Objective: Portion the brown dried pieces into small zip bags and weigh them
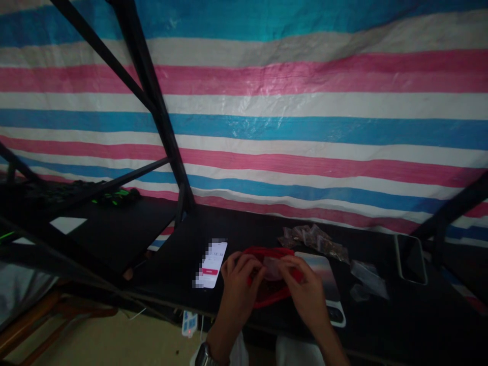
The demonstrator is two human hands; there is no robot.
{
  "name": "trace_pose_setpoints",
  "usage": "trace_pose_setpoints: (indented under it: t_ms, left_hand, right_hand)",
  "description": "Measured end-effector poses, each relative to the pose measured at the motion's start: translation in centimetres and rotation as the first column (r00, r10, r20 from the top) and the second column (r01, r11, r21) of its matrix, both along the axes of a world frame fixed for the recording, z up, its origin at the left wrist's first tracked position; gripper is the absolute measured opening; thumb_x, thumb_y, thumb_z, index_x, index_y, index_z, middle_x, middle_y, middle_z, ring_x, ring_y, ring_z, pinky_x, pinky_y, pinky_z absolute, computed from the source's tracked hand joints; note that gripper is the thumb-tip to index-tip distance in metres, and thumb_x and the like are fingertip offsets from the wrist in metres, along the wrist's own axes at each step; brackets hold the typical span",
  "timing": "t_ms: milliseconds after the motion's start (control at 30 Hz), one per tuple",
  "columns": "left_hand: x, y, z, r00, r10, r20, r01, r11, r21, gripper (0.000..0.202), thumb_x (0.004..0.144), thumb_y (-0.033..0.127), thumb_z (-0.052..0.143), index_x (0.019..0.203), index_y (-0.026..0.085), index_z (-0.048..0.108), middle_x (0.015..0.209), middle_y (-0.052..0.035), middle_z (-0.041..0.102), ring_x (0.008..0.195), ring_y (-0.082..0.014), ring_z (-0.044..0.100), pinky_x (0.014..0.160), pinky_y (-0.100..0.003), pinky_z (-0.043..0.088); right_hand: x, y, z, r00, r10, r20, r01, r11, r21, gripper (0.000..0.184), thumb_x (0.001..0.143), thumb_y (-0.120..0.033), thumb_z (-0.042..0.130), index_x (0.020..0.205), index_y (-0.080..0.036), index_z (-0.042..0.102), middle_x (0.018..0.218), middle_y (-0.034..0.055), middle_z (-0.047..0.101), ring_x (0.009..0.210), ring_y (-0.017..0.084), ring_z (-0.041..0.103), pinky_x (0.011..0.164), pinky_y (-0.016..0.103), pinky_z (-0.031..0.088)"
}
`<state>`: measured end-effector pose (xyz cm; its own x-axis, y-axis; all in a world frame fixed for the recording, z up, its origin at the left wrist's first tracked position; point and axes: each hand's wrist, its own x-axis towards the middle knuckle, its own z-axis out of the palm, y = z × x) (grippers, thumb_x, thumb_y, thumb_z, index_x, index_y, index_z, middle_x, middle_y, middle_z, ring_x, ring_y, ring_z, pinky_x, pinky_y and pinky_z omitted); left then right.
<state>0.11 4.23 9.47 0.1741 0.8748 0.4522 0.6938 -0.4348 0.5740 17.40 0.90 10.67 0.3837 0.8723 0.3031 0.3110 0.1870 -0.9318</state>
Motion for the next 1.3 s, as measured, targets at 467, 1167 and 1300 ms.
trace_pose_setpoints:
  t_ms: [467,1167,1300]
  left_hand:
    - [-3.9,0.5,-1.0,0.98,0.156,0.124,-0.182,0.952,0.246,0.036,0.105,0.043,0.048,0.091,0.028,0.078,0.099,-0.0083,0.081,0.101,-0.0307,0.065,0.096,-0.049,0.047]
    - [-2.4,-1.9,1.1,0.975,0.092,0.204,-0.113,0.989,0.096,0.037,0.102,0.051,0.051,0.093,0.029,0.08,0.101,-0.0069,0.081,0.101,-0.0294,0.068,0.092,-0.046,0.052]
    - [0.7,-1.6,2.7,0.958,-0.057,0.281,0.084,0.993,-0.085,0.033,0.103,0.043,0.049,0.099,0.028,0.078,0.105,-0.0069,0.079,0.102,-0.0272,0.071,0.095,-0.045,0.054]
  right_hand:
    - [25.4,-2.0,-2.2,0.707,-0.541,0.455,0.681,0.695,-0.231,0.037,0.074,-0.034,0.065,0.106,-0.017,0.075,0.08,0.0141,0.075,0.079,0.036,0.075,0.074,0.046,0.059]
    - [17.4,6.9,1.2,0.574,0.078,0.815,0.318,0.896,-0.31,0.033,0.098,-0.022,0.062,0.129,-0.021,0.073,0.128,0.0134,0.075,0.115,0.029,0.073,0.099,0.037,0.052]
    - [15.8,6.5,2.3,0.573,0.071,0.816,0.243,0.937,-0.252,0.038,0.102,-0.026,0.057,0.139,-0.024,0.067,0.137,0.0103,0.072,0.125,0.028,0.068,0.107,0.036,0.048]
